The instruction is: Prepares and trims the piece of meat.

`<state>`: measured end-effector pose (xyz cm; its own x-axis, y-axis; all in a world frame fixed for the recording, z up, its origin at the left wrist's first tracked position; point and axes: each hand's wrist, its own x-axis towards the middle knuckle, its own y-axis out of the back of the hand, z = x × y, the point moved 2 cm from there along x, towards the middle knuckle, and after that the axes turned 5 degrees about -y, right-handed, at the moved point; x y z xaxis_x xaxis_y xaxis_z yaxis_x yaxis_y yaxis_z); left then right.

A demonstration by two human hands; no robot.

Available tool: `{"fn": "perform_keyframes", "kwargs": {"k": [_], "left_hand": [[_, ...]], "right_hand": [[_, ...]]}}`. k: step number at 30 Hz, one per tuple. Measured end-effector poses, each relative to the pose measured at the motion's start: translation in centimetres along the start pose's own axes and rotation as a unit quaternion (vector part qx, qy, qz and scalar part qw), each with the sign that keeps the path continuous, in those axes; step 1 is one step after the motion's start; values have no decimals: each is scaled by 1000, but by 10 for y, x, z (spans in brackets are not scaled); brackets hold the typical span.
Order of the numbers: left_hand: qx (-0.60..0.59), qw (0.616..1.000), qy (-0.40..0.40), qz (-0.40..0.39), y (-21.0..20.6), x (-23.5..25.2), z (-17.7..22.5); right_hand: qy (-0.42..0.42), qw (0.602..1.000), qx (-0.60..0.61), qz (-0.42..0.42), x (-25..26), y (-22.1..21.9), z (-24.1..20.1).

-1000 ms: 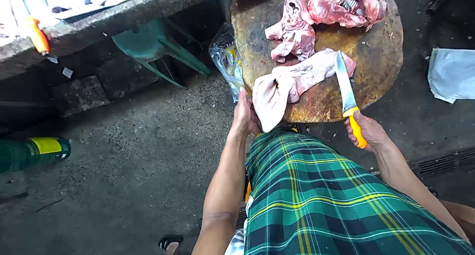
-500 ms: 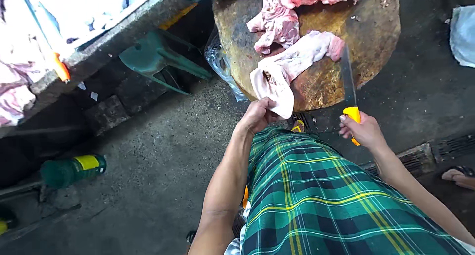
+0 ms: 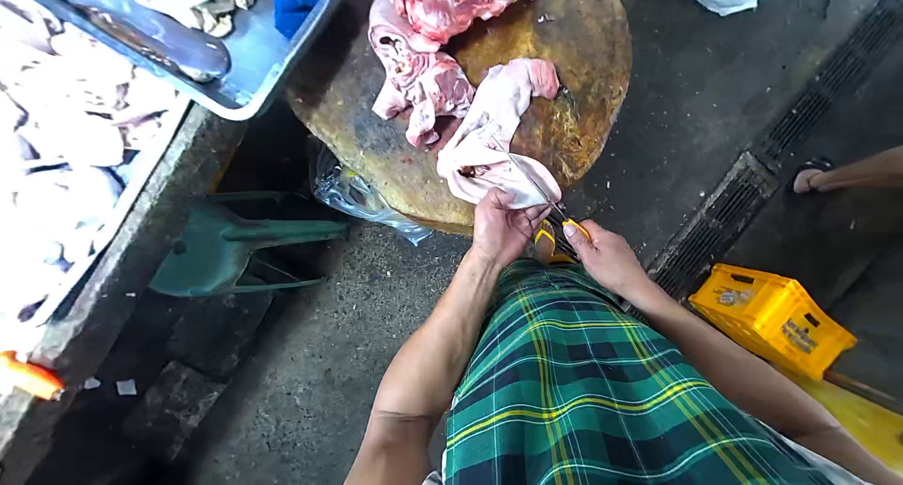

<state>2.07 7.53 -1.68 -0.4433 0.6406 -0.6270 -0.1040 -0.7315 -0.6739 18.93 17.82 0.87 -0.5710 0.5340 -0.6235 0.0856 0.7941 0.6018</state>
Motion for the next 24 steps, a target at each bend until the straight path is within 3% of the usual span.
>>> {"fn": "perform_keyframes", "kwargs": {"k": [3,7,10,14,18,21,24], "left_hand": [[-9,1000,4,-2,12,2,0],[65,997,-17,34,12,1,-5],[56,996,-43,47,11,3,-8],[58,996,-49,49,10,0,-8],[100,993,-35,52,10,1,-10],[104,992,-36,65,5,-4,-12],[75,995,-46,51,7,-7,-10]], "right_hand": [[-20,999,-16,21,-8,-14,-5],[-13,998,-39,48,-22,-28,-16],[-28,991,-35,122,-18,-28,-2],[-57,992,15,109,-20,-25,10],[-10,989,36,142,-24,-24,7],[24,993,-13,111,-17,-30,5],[-68,990,20,118,-8,-26,18]]}}
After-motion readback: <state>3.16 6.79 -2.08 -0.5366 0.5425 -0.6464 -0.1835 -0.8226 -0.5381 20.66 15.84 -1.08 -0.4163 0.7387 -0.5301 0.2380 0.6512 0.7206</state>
